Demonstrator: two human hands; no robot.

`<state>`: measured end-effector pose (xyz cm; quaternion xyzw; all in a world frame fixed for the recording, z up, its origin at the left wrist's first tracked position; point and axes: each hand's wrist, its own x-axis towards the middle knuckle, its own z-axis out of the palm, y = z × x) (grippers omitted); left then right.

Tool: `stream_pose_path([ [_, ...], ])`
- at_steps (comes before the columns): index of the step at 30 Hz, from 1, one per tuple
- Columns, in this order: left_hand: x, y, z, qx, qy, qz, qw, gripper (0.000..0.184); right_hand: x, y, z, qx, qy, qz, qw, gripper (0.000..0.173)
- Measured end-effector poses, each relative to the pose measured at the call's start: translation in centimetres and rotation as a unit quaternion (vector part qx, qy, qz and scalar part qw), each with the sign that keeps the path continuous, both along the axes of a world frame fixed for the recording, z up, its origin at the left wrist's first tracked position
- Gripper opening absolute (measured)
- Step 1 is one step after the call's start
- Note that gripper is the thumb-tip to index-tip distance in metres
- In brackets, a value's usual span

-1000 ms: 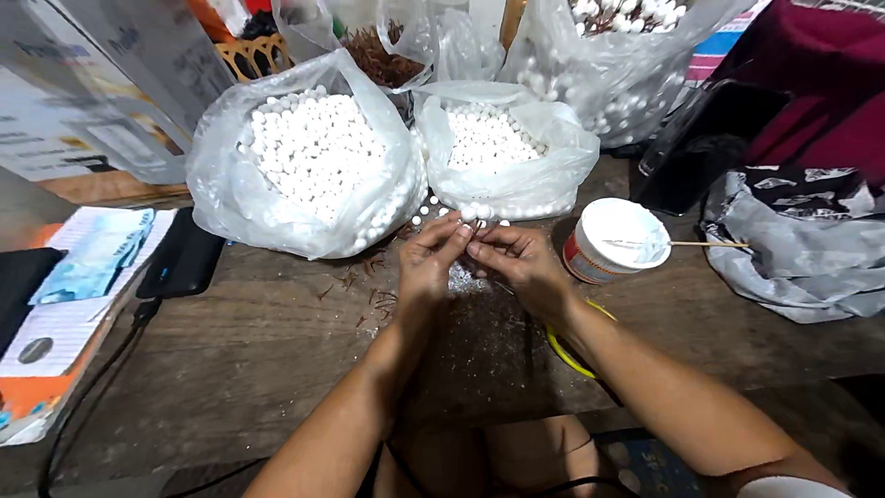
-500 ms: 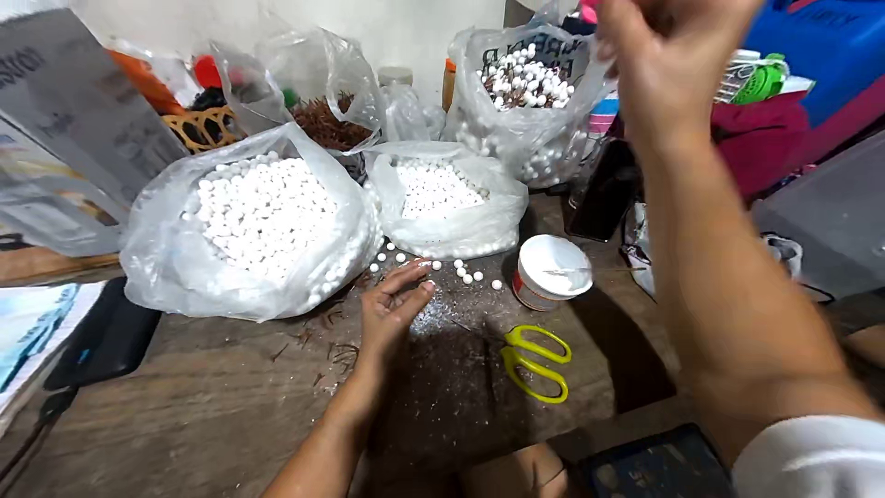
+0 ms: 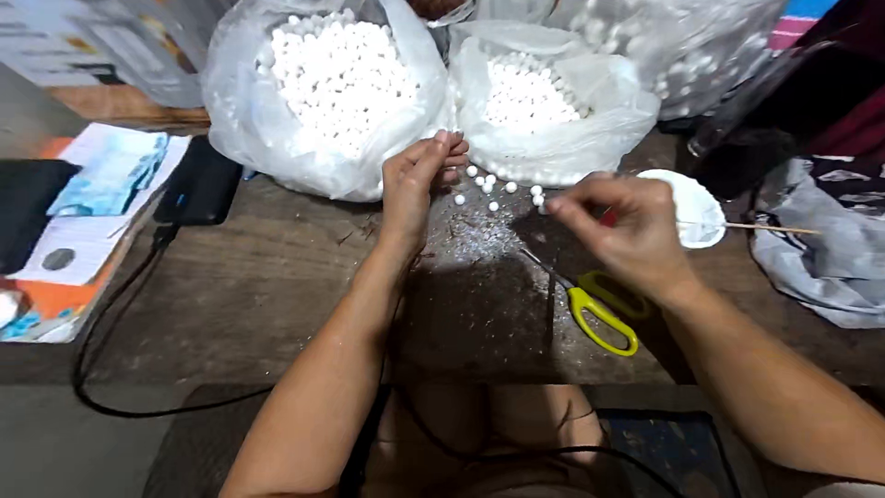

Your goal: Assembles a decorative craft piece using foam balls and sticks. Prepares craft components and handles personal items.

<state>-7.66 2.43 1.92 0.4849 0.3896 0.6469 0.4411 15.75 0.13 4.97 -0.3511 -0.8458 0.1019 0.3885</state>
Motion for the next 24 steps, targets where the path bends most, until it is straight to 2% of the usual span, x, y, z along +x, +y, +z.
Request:
stream_pose_path([
  [2, -0.2, 0.1, 0.2, -0.009, -0.006, -0.011, 1.000, 0.041, -0.6, 0.3, -1.1, -0.030, -0.029, -0.003, 0.999, 0.021],
  [5, -0.2, 0.1, 0.0, -0.014, -0.002, -0.023, 1.000, 0.048, 0.2, 0.4, -0.5, -0.073, -0.061, -0.050, 0.994, 0.015],
  [8, 0.2, 0.0, -0.1, -0.018, 0.001, -0.040, 0.999, 0.050, 1.4, -0.7, -0.6, -0.079, -0.102, -0.092, 0.987, 0.016],
  [12, 0.2, -0.2, 0.4, -0.002, 0.024, -0.055, 0.998, 0.053, 2.9, -2.4, -1.1, -0.088, -0.143, -0.090, 0.982, 0.016],
  [15, -1.8, -0.6, 1.9, 0.048, 0.004, -0.074, 0.996, 0.064, 1.2, -3.1, -1.4, -0.071, -0.114, -0.050, 0.990, 0.021],
  [20, -4.1, -0.2, 2.3, 0.108, -0.103, -0.123, 0.981, 0.085, -4.6, -1.8, -3.7, -0.039, -0.055, 0.111, 0.992, 0.019],
  [24, -4.1, -0.2, 2.3, 0.094, -0.107, -0.117, 0.983, 0.084, -8.9, -0.4, -3.7, -0.094, -0.152, 0.108, 0.978, 0.020],
])
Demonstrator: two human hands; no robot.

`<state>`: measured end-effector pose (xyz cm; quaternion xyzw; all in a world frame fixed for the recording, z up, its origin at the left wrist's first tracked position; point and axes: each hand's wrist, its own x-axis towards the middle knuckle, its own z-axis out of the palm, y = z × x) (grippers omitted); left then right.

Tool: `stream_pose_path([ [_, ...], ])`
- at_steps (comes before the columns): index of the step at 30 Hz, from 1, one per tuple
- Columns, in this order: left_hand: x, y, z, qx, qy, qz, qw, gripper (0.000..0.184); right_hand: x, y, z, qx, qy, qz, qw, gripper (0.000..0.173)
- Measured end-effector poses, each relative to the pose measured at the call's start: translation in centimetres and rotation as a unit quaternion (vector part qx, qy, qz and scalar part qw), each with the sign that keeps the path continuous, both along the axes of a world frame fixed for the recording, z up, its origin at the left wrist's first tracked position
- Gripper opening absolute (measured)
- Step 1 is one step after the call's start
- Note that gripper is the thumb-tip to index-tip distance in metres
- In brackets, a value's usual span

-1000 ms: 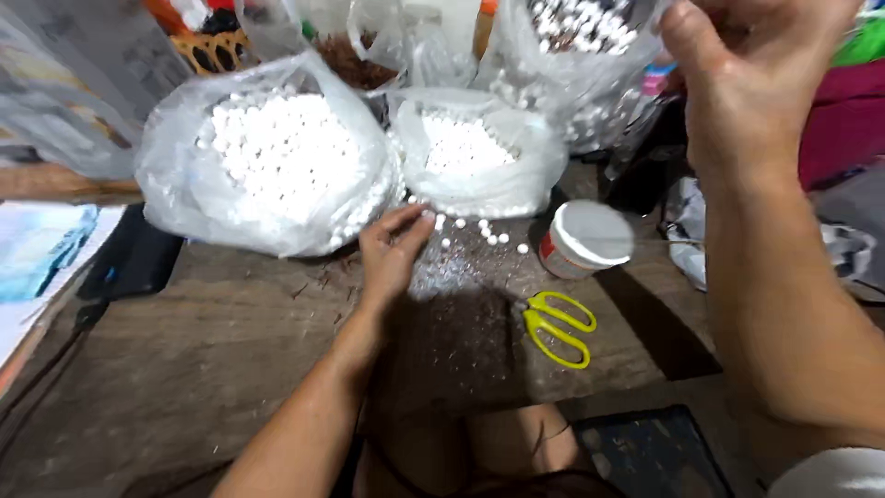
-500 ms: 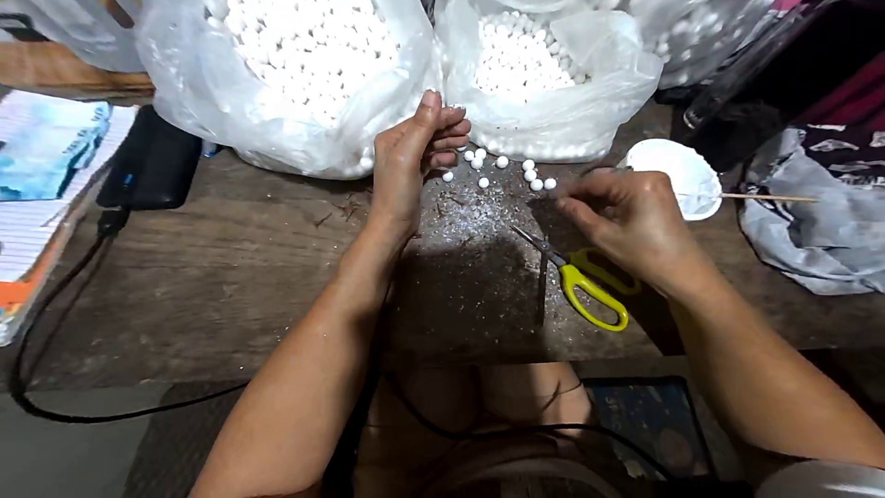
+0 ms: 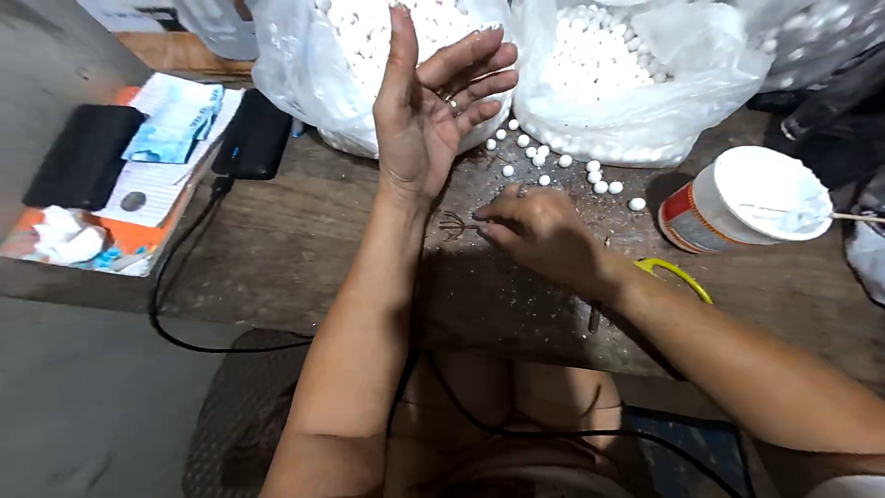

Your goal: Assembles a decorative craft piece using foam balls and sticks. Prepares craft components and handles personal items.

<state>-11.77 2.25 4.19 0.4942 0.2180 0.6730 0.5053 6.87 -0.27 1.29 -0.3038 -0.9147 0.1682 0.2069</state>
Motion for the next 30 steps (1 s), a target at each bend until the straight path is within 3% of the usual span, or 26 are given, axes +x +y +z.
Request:
stream_pose_path([
  [5, 0.5, -0.2, 0.1, -0.007, 0.005, -0.001, 1.000, 0.081, -1.7, 0.8, -0.4, 0.011, -0.033, 0.009, 0.999, 0.017],
  [10, 1.6, -0.7, 0.4, -0.030, -0.002, 0.045, 0.999, 0.073, 2.1, 1.4, 1.8, -0.069, 0.156, -0.102, 0.980, 0.007],
  [14, 3.9, -0.8, -0.6, -0.039, 0.047, 0.110, 0.992, 0.044, 4.8, 0.9, 2.1, -0.212, 0.326, -0.150, 0.909, 0.006],
  [20, 7.6, -1.9, -2.4, -0.025, 0.154, 0.167, 0.973, 0.008, 6.1, 1.0, 1.7, -0.268, 0.407, -0.169, 0.857, 0.012],
  [25, 9.8, -2.6, -2.6, -0.004, 0.148, 0.187, 0.971, 0.008, 6.0, 1.2, 1.5, -0.321, 0.451, -0.186, 0.812, 0.017],
  [28, 10.6, -2.3, -3.0, 0.058, 0.163, 0.235, 0.956, 0.007, 6.0, 1.1, 1.4, -0.328, 0.463, -0.193, 0.801, 0.017],
  [30, 11.2, -2.1, -3.2, 0.051, 0.172, 0.241, 0.954, 0.011, 6.0, 1.1, 1.3, -0.320, 0.464, -0.190, 0.804, 0.015],
])
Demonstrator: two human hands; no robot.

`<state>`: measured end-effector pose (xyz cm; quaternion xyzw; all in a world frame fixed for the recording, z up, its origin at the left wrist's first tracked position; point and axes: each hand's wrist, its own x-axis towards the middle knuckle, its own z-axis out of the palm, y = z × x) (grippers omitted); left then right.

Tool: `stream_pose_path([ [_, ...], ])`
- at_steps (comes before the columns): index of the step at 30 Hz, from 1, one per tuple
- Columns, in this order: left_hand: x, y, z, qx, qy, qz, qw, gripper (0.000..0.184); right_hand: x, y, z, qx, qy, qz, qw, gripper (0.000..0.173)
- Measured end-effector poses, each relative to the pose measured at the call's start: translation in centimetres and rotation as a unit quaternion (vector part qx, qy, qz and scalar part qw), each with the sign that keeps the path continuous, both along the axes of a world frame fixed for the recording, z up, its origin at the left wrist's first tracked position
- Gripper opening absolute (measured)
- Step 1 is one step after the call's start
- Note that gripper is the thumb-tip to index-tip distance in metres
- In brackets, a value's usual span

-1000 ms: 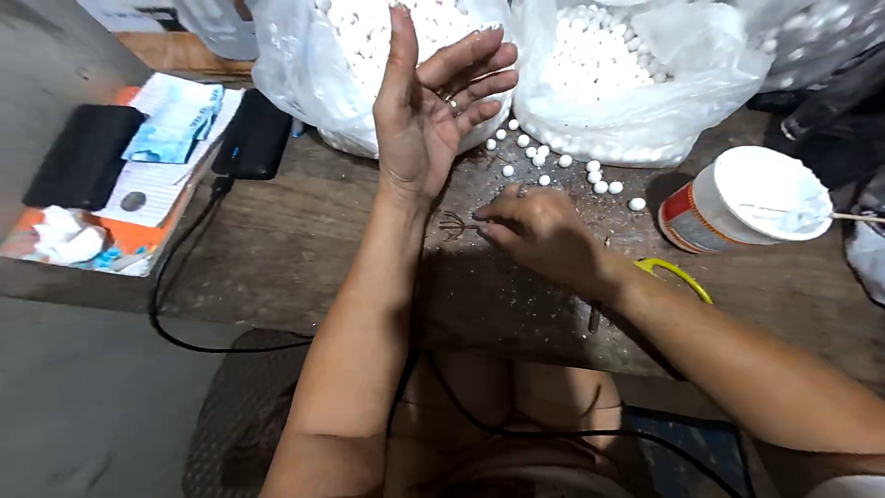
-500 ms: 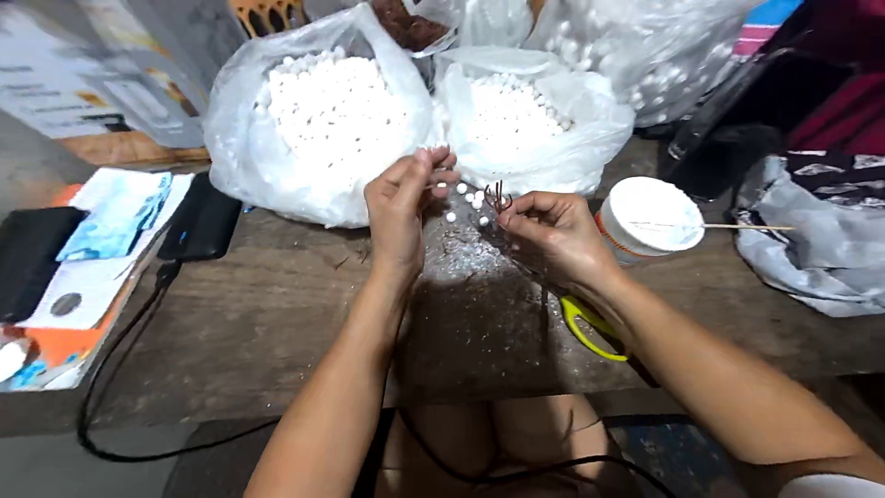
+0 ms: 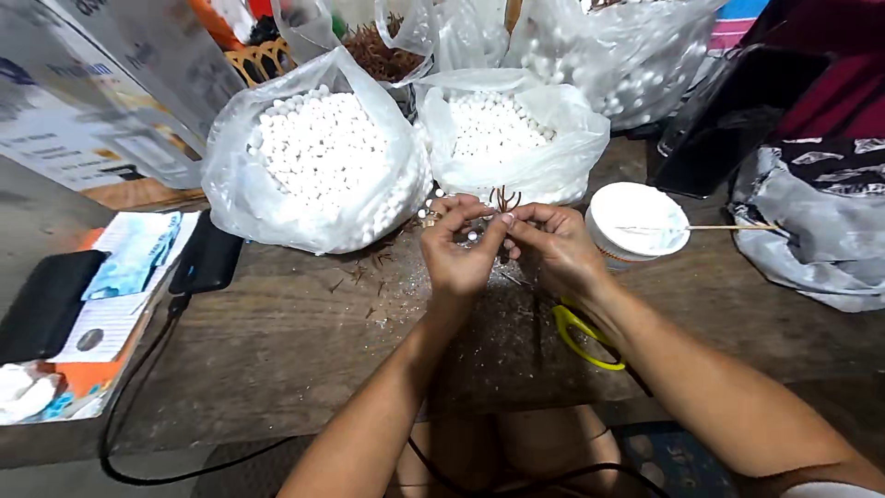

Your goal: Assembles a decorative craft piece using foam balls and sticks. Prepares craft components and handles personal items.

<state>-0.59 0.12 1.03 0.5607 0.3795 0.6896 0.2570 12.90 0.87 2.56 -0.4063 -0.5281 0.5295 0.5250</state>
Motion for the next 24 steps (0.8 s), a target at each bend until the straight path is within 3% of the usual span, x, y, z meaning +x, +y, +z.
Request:
stream_pose_path([
  [5, 1.0, 0.1, -0.1, 0.006, 0.002, 0.017, 1.000, 0.010, -0.1, -0.2, -0.2, 0.020, -0.008, -0.008, 1.000, 0.015],
  [10, 1.4, 0.3, -0.6, 0.069, 0.005, 0.048, 0.996, 0.003, -0.3, -0.4, 0.1, -0.030, 0.040, 0.004, 0.999, 0.019],
  [15, 1.3, 0.3, -0.8, 0.056, 0.021, 0.027, 0.998, 0.003, -0.4, -0.5, 0.4, -0.065, 0.072, 0.003, 0.995, 0.023],
  [18, 1.2, 0.4, -0.7, 0.051, 0.023, -0.015, 0.998, 0.008, 0.7, -1.4, 0.7, 0.013, -0.047, 0.017, 0.999, 0.012],
  [21, 0.7, 0.4, -0.3, 0.041, 0.029, -0.055, 0.997, 0.007, 4.2, -4.4, 0.8, 0.162, -0.212, 0.001, 0.964, 0.025],
  [24, 0.2, 0.4, -0.2, 0.026, 0.038, -0.072, 0.996, 0.008, 9.4, -6.9, -0.2, 0.180, -0.181, -0.086, 0.963, 0.012],
])
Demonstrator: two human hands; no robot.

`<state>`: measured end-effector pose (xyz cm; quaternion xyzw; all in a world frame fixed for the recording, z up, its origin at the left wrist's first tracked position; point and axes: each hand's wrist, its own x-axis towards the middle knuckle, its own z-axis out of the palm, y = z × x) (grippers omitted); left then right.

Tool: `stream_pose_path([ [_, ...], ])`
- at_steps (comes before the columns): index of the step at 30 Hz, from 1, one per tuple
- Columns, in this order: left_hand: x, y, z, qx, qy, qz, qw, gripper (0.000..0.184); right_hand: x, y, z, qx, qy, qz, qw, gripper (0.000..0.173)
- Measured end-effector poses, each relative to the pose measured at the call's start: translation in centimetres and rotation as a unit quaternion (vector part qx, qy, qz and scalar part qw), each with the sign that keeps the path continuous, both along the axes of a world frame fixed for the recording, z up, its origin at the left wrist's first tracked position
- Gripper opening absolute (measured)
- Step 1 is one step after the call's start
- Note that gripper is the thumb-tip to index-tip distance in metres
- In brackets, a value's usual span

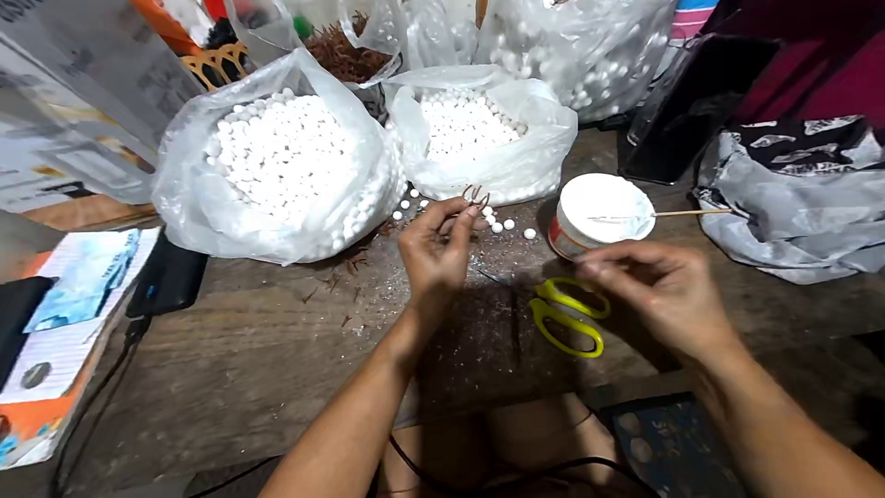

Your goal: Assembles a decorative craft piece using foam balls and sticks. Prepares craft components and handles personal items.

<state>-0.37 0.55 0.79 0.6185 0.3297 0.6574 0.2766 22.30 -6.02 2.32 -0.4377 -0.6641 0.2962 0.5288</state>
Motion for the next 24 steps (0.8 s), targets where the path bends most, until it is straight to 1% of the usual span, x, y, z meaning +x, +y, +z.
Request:
stream_pose_path([
  [2, 0.2, 0.0, 0.2, -0.007, 0.003, 0.001, 1.000, 0.009, 3.1, 0.1, -0.7, -0.026, 0.055, -0.086, 0.994, 0.020],
  [3, 0.5, -0.1, 0.3, -0.009, 0.003, 0.001, 1.000, 0.009, 4.1, 0.5, -0.9, -0.032, 0.078, -0.132, 0.988, 0.020],
  [4, 0.8, -0.2, 0.4, -0.010, 0.005, 0.003, 1.000, 0.010, 4.8, 1.0, -0.9, -0.034, 0.092, -0.168, 0.981, 0.017],
  [5, 1.1, -0.3, 0.6, -0.012, 0.006, 0.004, 1.000, 0.010, 5.1, 1.5, -0.7, -0.035, 0.095, -0.189, 0.977, 0.015],
  [7, 1.6, -0.4, 0.8, -0.014, 0.007, -0.003, 1.000, 0.010, 5.3, 2.3, -0.4, -0.028, 0.065, -0.189, 0.979, 0.029],
  [8, 1.7, -0.4, 0.8, -0.013, 0.009, -0.006, 1.000, 0.009, 5.3, 2.5, -0.3, -0.009, 0.042, -0.184, 0.982, 0.028],
  [10, 1.9, -0.5, 0.6, -0.012, 0.017, -0.005, 1.000, 0.008, 5.3, 2.6, -0.2, 0.046, 0.012, -0.178, 0.983, 0.014],
  [11, 1.9, -0.5, 0.4, -0.009, 0.024, -0.004, 1.000, 0.008, 5.3, 2.5, 0.0, 0.069, 0.005, -0.176, 0.982, 0.011],
  [14, 1.9, -0.5, -0.7, 0.016, 0.057, 0.004, 0.998, 0.010, 6.4, 1.8, 0.7, 0.117, 0.000, -0.178, 0.977, 0.015],
  [17, 2.1, -0.8, -1.2, 0.030, 0.079, 0.009, 0.996, 0.012, 7.0, 1.6, 1.3, 0.113, 0.071, -0.197, 0.971, 0.025],
  [20, 2.4, -1.3, -1.1, 0.019, 0.074, 0.007, 0.997, 0.011, 7.2, 1.8, 1.3, 0.050, 0.156, -0.215, 0.963, 0.035],
  [24, 2.7, -1.3, -1.3, 0.020, 0.061, 0.005, 0.998, 0.008, 7.2, 2.0, 1.0, 0.017, 0.206, -0.204, 0.957, 0.041],
])
